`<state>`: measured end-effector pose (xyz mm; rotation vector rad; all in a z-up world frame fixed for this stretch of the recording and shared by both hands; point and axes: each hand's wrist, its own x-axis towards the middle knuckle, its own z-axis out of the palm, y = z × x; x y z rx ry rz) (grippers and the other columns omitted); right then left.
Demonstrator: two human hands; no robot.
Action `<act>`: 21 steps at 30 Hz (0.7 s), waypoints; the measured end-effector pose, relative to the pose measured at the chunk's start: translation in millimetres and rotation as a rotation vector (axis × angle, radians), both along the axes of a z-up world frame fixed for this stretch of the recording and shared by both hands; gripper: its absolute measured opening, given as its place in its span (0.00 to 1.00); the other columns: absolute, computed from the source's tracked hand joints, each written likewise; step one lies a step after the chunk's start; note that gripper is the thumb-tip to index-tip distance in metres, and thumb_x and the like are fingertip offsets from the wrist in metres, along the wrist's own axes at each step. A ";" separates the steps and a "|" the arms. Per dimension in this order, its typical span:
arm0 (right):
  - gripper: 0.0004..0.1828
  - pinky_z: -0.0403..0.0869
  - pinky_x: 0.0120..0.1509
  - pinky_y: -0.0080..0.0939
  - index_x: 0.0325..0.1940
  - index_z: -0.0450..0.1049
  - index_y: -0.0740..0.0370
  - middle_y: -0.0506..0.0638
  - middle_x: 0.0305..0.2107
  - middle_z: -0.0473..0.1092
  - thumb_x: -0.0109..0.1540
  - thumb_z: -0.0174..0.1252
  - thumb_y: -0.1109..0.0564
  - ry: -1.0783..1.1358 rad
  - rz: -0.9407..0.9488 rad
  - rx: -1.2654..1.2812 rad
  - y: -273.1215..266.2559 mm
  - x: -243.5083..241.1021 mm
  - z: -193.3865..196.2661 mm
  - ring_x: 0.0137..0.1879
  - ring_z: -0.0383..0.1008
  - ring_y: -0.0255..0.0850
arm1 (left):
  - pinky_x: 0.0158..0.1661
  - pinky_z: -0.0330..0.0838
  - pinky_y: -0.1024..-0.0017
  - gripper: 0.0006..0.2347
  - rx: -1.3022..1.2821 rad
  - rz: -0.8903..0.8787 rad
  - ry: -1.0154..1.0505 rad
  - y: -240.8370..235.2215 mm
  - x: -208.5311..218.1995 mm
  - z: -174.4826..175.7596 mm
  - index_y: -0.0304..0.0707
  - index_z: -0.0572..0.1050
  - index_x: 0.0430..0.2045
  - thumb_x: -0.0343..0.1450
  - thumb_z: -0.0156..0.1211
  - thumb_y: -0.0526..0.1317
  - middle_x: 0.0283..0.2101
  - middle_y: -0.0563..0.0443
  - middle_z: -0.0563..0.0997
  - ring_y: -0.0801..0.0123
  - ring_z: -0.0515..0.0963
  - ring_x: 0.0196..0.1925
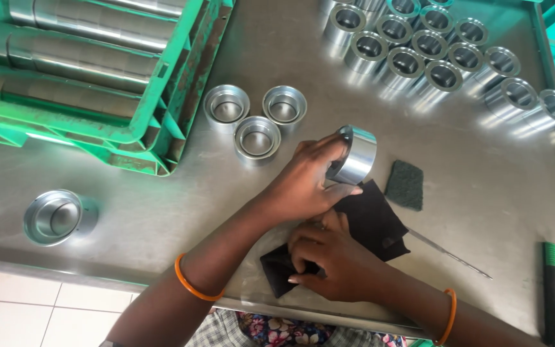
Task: Polishing cylindrical metal components using a piece of sandpaper on a metal table.
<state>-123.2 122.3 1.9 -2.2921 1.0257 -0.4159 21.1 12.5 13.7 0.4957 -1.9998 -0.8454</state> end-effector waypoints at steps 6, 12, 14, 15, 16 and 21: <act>0.29 0.53 0.67 0.57 0.63 0.75 0.54 0.46 0.37 0.72 0.58 0.68 0.49 0.040 0.004 0.158 -3.8 -2.6 8.8 0.59 0.63 0.46 | 0.44 0.74 0.64 0.17 0.122 -0.125 0.051 -1.9 -4.0 -2.7 0.29 0.70 0.39 0.63 0.73 0.33 0.43 0.43 0.78 0.57 0.82 0.43; 0.11 0.54 0.69 0.58 0.39 0.82 0.57 0.47 0.39 0.76 0.55 0.72 0.52 -0.067 0.053 0.082 -16.7 -28.3 15.5 0.60 0.66 0.48 | 0.47 0.74 0.63 0.18 0.157 -0.152 0.055 2.8 -7.7 -9.1 0.29 0.71 0.42 0.63 0.73 0.32 0.45 0.42 0.77 0.58 0.81 0.46; 0.12 0.63 0.65 0.53 0.40 0.80 0.58 0.47 0.40 0.77 0.56 0.71 0.52 -0.158 0.030 0.262 -27.2 -47.3 18.8 0.56 0.72 0.46 | 0.48 0.75 0.63 0.19 0.173 -0.139 0.067 2.6 -10.1 -14.6 0.29 0.71 0.43 0.63 0.73 0.32 0.45 0.42 0.77 0.58 0.81 0.46; 0.14 0.73 0.60 0.48 0.41 0.78 0.60 0.46 0.41 0.77 0.57 0.70 0.51 -0.251 0.009 0.444 -32.2 -56.2 20.4 0.52 0.77 0.43 | 0.49 0.75 0.63 0.19 0.190 -0.124 0.076 3.0 -10.7 -17.4 0.28 0.72 0.44 0.63 0.73 0.32 0.45 0.42 0.77 0.58 0.81 0.47; 0.14 0.73 0.60 0.48 0.41 0.78 0.60 0.46 0.41 0.77 0.57 0.70 0.51 -0.249 0.009 0.445 -35.4 -69.0 17.4 0.52 0.77 0.43 | 0.49 0.75 0.63 0.19 0.190 -0.124 0.079 3.3 -10.7 -17.4 0.28 0.72 0.44 0.63 0.73 0.32 0.45 0.42 0.77 0.58 0.81 0.47; 0.17 0.69 0.64 0.49 0.42 0.76 0.70 0.58 0.42 0.75 0.55 0.69 0.57 -0.642 -0.115 0.427 -46.0 -112.8 11.5 0.56 0.75 0.51 | 0.47 0.76 0.65 0.18 0.296 -0.077 0.080 4.0 -9.6 -9.9 0.29 0.71 0.44 0.64 0.72 0.34 0.46 0.43 0.78 0.61 0.82 0.49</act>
